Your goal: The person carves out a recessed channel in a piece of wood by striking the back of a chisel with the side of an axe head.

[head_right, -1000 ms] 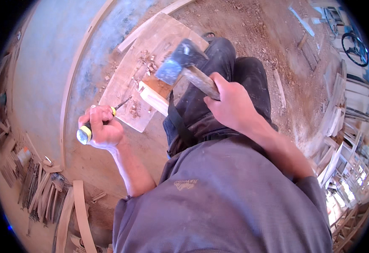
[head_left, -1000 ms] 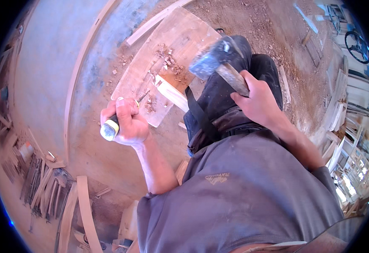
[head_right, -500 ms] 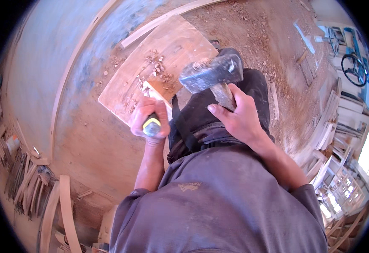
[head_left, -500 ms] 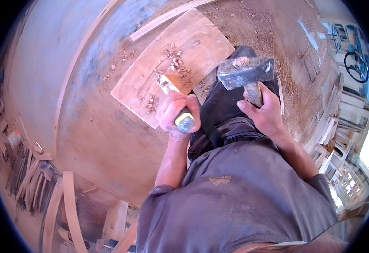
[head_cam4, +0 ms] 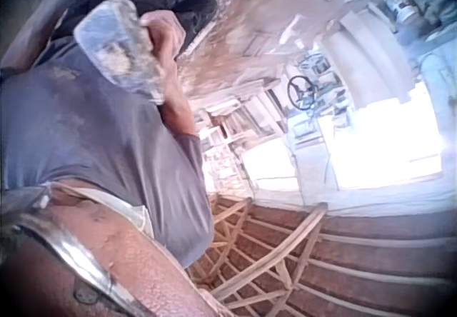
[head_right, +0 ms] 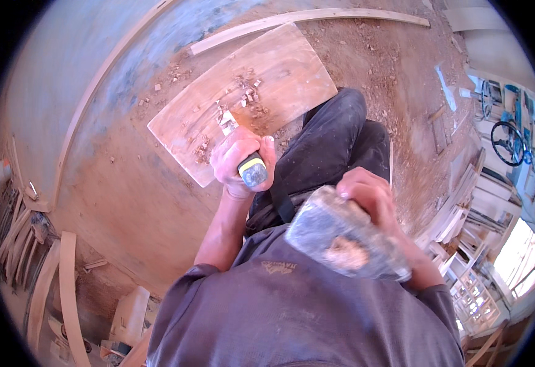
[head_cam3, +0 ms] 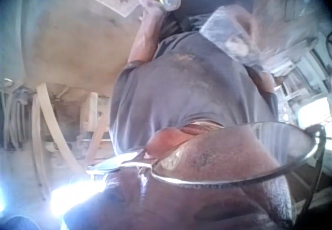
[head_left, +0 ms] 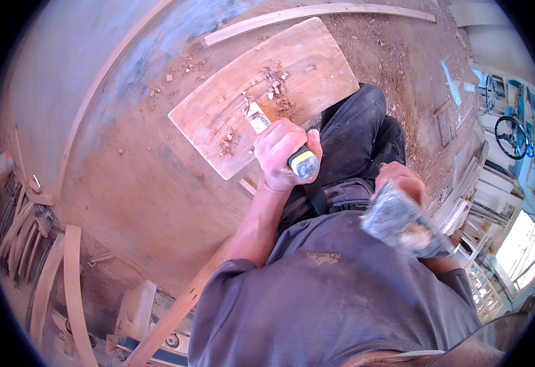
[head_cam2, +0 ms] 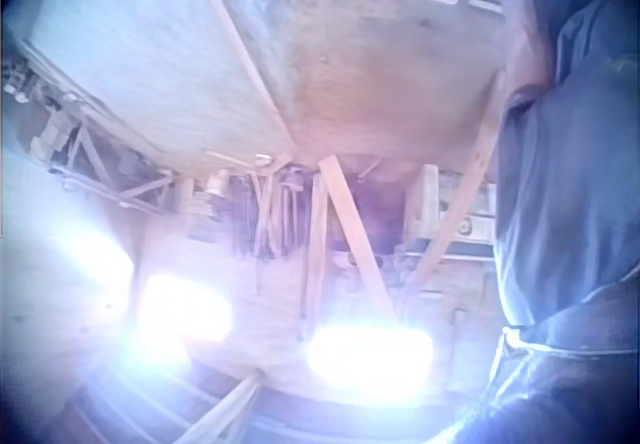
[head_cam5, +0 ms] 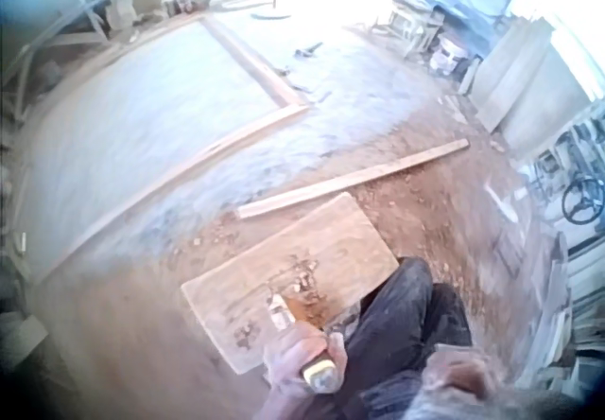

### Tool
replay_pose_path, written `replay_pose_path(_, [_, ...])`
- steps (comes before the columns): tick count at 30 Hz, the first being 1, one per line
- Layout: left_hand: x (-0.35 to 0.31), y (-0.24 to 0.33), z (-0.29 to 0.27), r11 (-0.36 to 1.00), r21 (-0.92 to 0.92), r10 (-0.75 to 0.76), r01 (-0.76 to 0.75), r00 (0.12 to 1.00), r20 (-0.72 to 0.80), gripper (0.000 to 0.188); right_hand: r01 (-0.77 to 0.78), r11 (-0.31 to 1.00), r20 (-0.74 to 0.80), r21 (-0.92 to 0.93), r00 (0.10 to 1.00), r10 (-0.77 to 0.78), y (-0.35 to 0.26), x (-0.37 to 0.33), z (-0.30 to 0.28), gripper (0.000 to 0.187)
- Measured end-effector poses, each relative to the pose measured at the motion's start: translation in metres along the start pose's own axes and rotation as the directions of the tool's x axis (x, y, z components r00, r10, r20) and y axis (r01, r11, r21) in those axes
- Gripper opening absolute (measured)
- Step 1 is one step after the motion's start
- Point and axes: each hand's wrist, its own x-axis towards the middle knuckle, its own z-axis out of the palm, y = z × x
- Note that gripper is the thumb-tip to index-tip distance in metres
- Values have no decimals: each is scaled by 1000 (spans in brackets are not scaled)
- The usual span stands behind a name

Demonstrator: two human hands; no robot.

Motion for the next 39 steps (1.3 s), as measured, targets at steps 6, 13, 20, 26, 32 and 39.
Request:
replay_pose_path(6, [7, -1, 0, 994, 48, -91, 94, 994, -56, 25, -193, 961, 58, -197, 976, 208, -27, 39, 13, 21])
replay_pose_path(13, [19, -4, 3, 997, 9, -76, 77, 995, -60, 22, -267, 963, 35, -41, 963, 268, -31, 40, 21, 21])
replay_pose_path(20, [8, -6, 0, 986, -5, -169, 169, 986, -14, 17, -362, 930, 19, -64, 931, 364, -44, 32, 5, 33])
replay_pose_path(26, [14, -1, -5, 991, 21, -135, 135, 991, -10, 17, -337, 895, 178, -292, 900, 397, -23, 45, 14, 40])
replay_pose_path(32, [-12, -4, -44, 974, -153, -199, 167, 953, -228, 14, -547, 833, 55, -89, 832, 552, -23, 19, 16, 38])
replay_pose_path(39, [1, 37, -56, 990, -136, 29, -31, 999, -12, 17, -762, 647, 125, -38, 639, 759, -16, -13, 13, 37])
